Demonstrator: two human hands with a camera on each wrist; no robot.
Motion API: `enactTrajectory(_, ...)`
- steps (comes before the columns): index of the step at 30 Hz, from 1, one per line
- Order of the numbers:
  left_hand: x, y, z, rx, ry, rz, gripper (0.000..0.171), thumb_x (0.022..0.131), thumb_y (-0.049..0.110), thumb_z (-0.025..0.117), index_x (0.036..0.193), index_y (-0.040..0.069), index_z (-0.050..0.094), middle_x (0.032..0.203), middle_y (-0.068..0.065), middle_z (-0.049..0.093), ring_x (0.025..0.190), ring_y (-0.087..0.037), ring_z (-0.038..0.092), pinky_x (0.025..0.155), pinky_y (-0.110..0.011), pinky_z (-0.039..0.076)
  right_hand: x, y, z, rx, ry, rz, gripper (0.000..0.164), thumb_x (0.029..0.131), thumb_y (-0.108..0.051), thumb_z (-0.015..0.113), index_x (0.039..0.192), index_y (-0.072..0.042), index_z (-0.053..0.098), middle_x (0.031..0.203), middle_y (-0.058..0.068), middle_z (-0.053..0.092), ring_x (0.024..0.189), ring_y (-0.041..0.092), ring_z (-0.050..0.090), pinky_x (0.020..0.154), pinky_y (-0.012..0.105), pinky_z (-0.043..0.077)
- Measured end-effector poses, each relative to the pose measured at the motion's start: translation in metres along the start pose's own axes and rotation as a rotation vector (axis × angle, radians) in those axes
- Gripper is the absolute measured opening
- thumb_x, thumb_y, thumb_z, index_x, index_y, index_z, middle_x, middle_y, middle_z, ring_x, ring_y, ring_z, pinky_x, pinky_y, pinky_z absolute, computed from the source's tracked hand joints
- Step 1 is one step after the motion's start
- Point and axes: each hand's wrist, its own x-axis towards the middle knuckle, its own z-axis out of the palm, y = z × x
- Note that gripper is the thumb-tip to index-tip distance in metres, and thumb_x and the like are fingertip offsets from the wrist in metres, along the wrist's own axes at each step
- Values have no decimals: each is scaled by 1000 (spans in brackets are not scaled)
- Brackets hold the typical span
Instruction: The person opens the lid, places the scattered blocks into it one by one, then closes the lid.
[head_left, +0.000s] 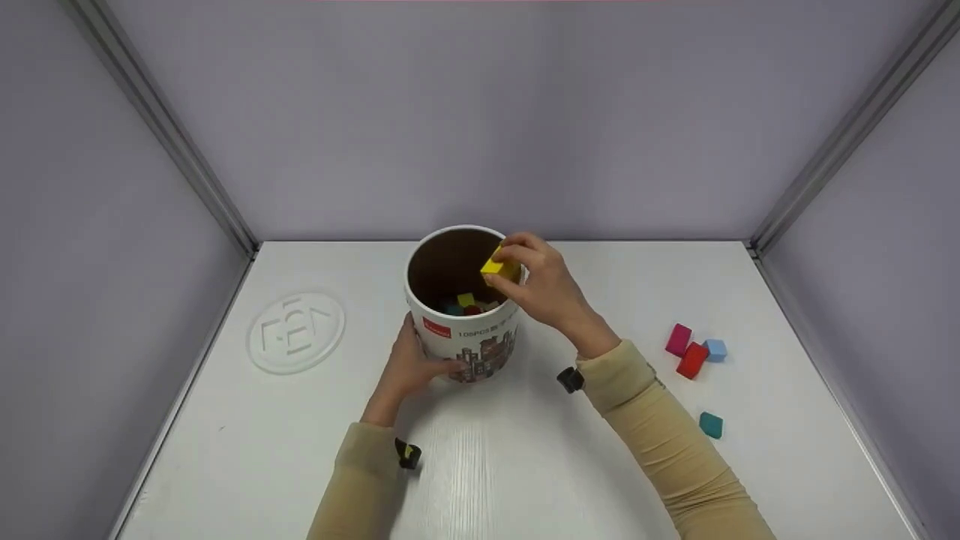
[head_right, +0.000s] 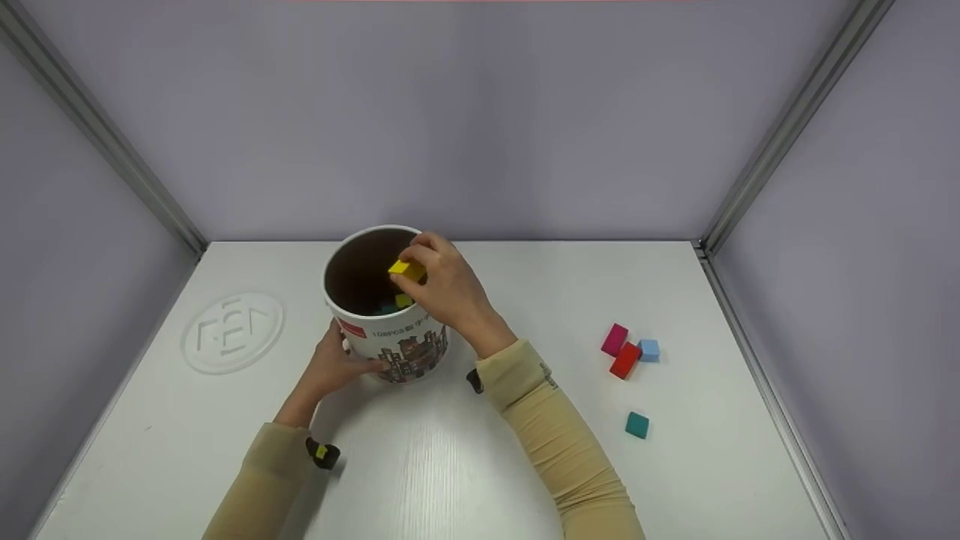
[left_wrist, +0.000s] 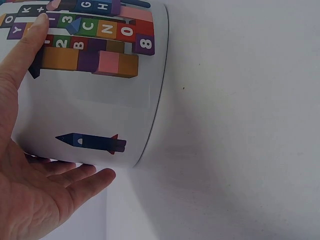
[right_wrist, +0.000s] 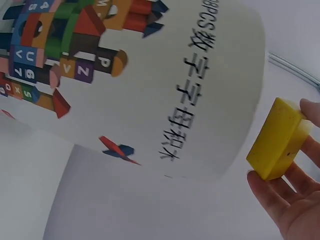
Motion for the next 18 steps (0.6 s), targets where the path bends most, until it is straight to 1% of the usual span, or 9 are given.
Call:
enactTrajectory(5, 0, 0, 0, 6, -1, -11, 129, 55, 42, 97, 154, 13, 20, 145, 1, 43, 134, -18, 39, 115, -41, 29, 0, 5, 14, -25, -70, 43, 28, 89, -24, 75, 108, -5, 71, 117, 7, 56, 105, 18, 56, 91, 23, 52)
enactTrajectory(7, 0, -1, 0, 1, -2, -17, 129, 54, 43, 96, 154, 14, 20, 146, 1, 42, 135, -18, 39, 116, -42, 29, 0, 7, 17, -27, -99, 57, 31, 90, -26, 74, 114, -5, 69, 121, 8, 55, 108, 18, 56, 94, 25, 51)
enactTrajectory(11, -1, -1, 0, -6, -6, -19, 129, 54, 45, 96, 154, 16, 20, 147, 0, 41, 136, -20, 38, 116, -44, 28, -3, 12, 20, -33, -147, 76, 41, 91, -29, 71, 126, -8, 65, 131, 9, 52, 121, 20, 52, 102, 30, 47)
enactTrajectory(14, -1, -2, 0, -6, -7, -10, 128, 54, 45, 96, 154, 16, 20, 146, -1, 42, 136, -20, 38, 116, -44, 28, -6, 13, 17, -29, -155, 86, 44, 92, -30, 70, 129, -9, 63, 136, 10, 50, 127, 22, 48, 106, 36, 44)
enactTrajectory(18, 0, -3, -1, -10, -3, 8, 128, 54, 45, 96, 153, 15, 22, 145, -1, 43, 135, -20, 39, 116, -43, 28, -10, 13, 9, -24, -135, 86, 44, 93, -30, 70, 130, -8, 62, 138, 11, 50, 130, 23, 46, 107, 40, 43)
